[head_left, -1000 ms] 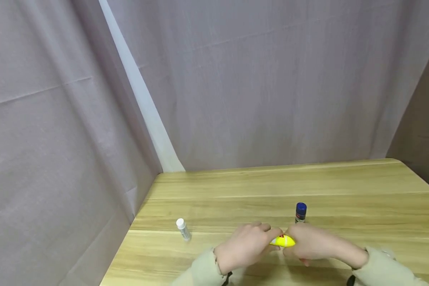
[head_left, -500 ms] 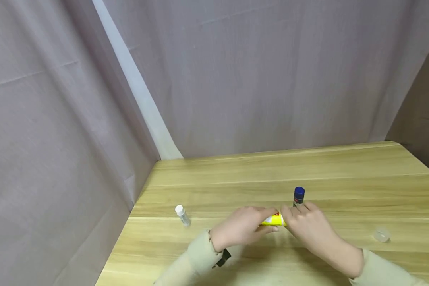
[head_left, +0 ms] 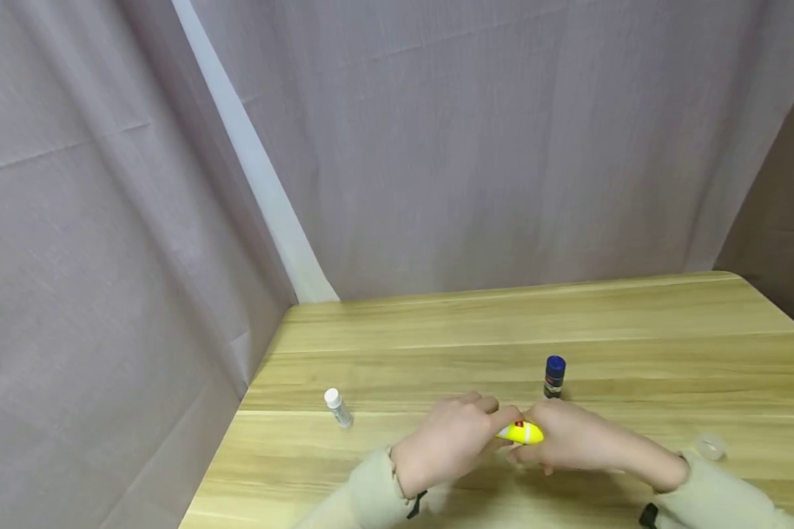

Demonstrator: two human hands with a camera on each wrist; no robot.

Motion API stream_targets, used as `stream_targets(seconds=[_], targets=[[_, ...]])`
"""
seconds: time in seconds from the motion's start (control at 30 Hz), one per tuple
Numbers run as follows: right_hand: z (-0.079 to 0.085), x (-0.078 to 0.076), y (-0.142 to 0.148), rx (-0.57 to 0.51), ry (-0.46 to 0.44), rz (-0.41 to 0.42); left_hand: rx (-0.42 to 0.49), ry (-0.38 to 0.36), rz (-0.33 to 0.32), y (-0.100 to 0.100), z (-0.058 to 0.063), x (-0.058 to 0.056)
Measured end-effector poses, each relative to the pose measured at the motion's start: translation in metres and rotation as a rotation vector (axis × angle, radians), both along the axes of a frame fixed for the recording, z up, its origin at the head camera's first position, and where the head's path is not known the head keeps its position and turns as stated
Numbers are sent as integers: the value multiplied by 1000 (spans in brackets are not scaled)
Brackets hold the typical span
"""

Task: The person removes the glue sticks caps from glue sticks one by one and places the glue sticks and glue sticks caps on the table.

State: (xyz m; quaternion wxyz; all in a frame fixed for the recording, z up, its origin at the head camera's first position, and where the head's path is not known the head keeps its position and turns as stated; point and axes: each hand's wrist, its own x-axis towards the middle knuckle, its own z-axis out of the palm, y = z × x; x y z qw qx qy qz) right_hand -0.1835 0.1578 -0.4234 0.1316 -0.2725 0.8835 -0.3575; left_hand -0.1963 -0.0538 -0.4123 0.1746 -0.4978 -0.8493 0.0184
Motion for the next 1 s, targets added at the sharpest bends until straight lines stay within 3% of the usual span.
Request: stream_targets(seconds=[0.07, 0.13, 0.17, 0.27, 0.4, 0.57, 0.7, 0.77, 0.8, 1.0], targets=[[-1, -1, 2, -64, -87, 25, -5, 35, -5, 1, -1, 2], [-5, 0, 2, -67, -66, 23, -14, 48, -5, 1, -1, 2], [-7, 1, 1, -45, -9, 14, -24, 48, -7, 2, -1, 2], [-14, 7, -3, 80, 260, -48, -42, -4, -1, 2, -1, 2], [-23, 13, -5, 232, 665, -138, -42, -158, 16, 1, 0, 2], [-32, 14, -6, 241, 1005, -164, -14, -282, 16, -1, 0, 1], [-36, 12, -6, 216, 1197, -170, 8, -355, 5, -3, -1, -1], [-38, 13, -6, 206, 1196, -170, 21, -387, -5, -4, -3, -2], [-37, 14, -6, 210, 1148, -169, 25, -397, -8, -4, -3, -2], [-19, 25, -1, 165, 631, -93, 29, -349, -6, -7, -4, 0]])
